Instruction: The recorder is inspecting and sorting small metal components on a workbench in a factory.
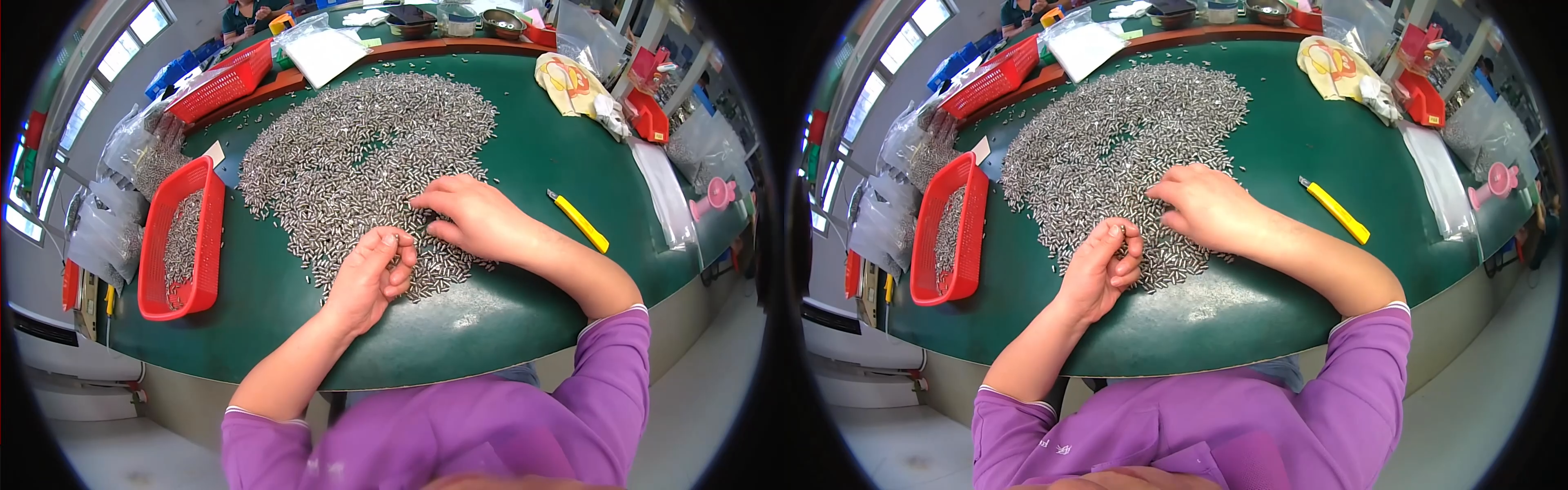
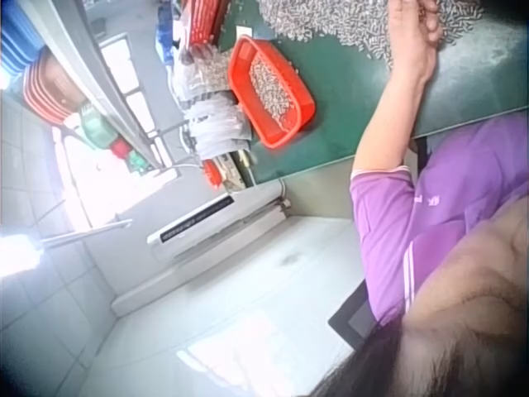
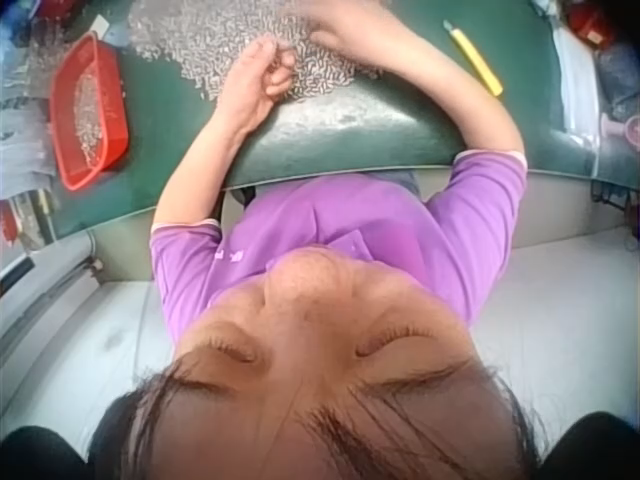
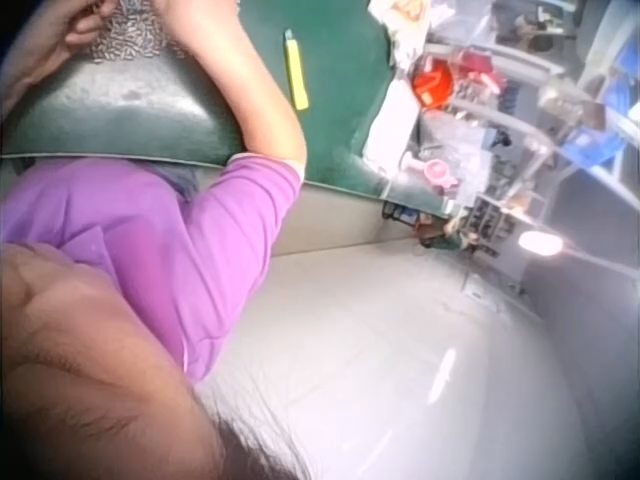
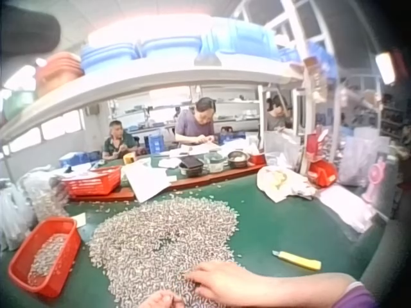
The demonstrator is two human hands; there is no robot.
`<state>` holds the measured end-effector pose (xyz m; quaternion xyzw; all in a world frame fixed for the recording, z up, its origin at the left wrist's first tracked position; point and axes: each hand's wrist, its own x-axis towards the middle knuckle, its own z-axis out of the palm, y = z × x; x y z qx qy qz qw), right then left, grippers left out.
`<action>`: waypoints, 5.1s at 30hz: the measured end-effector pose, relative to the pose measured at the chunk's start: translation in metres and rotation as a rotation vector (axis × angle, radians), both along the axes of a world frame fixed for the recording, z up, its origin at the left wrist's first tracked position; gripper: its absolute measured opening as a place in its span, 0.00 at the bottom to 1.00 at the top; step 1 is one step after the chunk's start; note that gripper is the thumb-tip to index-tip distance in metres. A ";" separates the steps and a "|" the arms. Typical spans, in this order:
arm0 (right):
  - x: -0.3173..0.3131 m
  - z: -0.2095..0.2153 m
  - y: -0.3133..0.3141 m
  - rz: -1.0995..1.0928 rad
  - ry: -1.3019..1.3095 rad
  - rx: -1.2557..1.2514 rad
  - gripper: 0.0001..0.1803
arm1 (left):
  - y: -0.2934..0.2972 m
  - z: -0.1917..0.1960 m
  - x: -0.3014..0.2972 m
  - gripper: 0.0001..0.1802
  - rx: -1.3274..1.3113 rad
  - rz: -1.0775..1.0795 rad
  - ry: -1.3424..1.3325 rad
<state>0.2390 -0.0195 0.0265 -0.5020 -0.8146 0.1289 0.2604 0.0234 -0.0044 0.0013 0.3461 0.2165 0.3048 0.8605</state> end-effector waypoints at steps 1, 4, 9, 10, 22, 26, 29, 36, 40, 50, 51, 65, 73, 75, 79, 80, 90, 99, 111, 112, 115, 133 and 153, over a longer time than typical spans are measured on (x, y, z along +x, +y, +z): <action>0.003 -0.004 0.001 -0.036 -0.177 -0.033 0.18 | 0.000 0.001 0.000 0.11 -0.012 0.003 0.019; 0.001 -0.012 0.005 -0.029 -0.137 0.012 0.12 | 0.001 0.001 -0.001 0.13 -0.029 -0.002 0.043; -0.002 -0.020 0.007 0.003 -0.113 0.113 0.06 | 0.001 0.003 -0.001 0.13 -0.027 -0.027 0.024; -0.004 -0.019 0.007 0.014 -0.070 0.132 0.06 | 0.000 0.004 -0.001 0.13 -0.017 -0.011 0.032; -0.010 0.017 -0.023 0.057 0.214 0.188 0.13 | -0.002 0.001 0.002 0.09 0.052 -0.094 0.039; -0.018 0.011 -0.046 0.085 0.180 0.331 0.17 | -0.007 0.001 0.006 0.08 0.122 -0.184 0.121; -0.017 0.006 -0.048 0.089 0.184 0.343 0.19 | -0.007 0.003 0.007 0.09 0.151 -0.221 0.152; -0.014 -0.003 -0.049 0.033 0.283 0.239 0.22 | -0.009 0.004 0.006 0.06 0.158 -0.164 0.214; 0.014 -0.009 -0.044 -0.218 0.160 0.274 0.09 | 0.000 0.004 0.002 0.08 0.081 -0.192 0.102; 0.011 -0.033 -0.039 -0.247 -0.022 0.164 0.06 | 0.007 0.019 0.019 0.09 -0.035 -0.240 0.146; 0.010 -0.036 -0.039 -0.263 -0.040 0.234 0.04 | 0.008 0.019 0.021 0.09 -0.034 -0.240 0.149; 0.014 -0.029 -0.033 -0.238 0.085 0.145 0.06 | 0.013 0.008 0.015 0.06 -0.083 -0.301 0.095; 0.015 -0.023 -0.039 -0.240 -0.015 0.065 0.06 | 0.013 0.007 0.013 0.09 -0.146 -0.326 0.050; 0.010 -0.025 -0.037 -0.237 -0.054 0.124 0.05 | 0.013 0.007 0.013 0.07 -0.162 -0.345 0.020; 0.006 -0.021 -0.039 -0.233 0.045 0.236 0.05 | 0.012 0.008 0.014 0.06 -0.054 -0.332 0.131; 0.005 -0.017 -0.040 -0.228 0.046 0.235 0.05 | 0.010 0.008 0.014 0.06 -0.035 -0.330 0.143; -0.004 -0.022 -0.045 0.011 0.417 0.103 0.10 | 0.002 0.010 0.018 0.08 0.105 -0.352 0.231; 0.007 -0.035 -0.037 -0.272 0.015 0.136 0.08 | 0.006 0.007 0.016 0.13 0.048 -0.313 0.169; -0.003 -0.016 -0.040 -0.090 0.351 0.215 0.05 | 0.005 0.010 0.017 0.09 0.048 -0.311 0.143; -0.004 -0.018 -0.040 -0.065 0.365 0.209 0.06 | 0.005 0.010 0.017 0.09 0.048 -0.315 0.144; -0.008 -0.025 -0.039 -0.014 0.466 0.171 0.08 | 0.003 0.009 0.018 0.08 0.073 -0.289 0.199; 0.003 -0.029 -0.040 -0.291 0.054 0.177 0.06 | 0.009 0.009 0.014 0.13 0.030 -0.270 0.109; 0.005 -0.020 -0.041 -0.298 0.075 0.273 0.08 | 0.008 0.017 0.019 0.07 -0.004 -0.124 0.235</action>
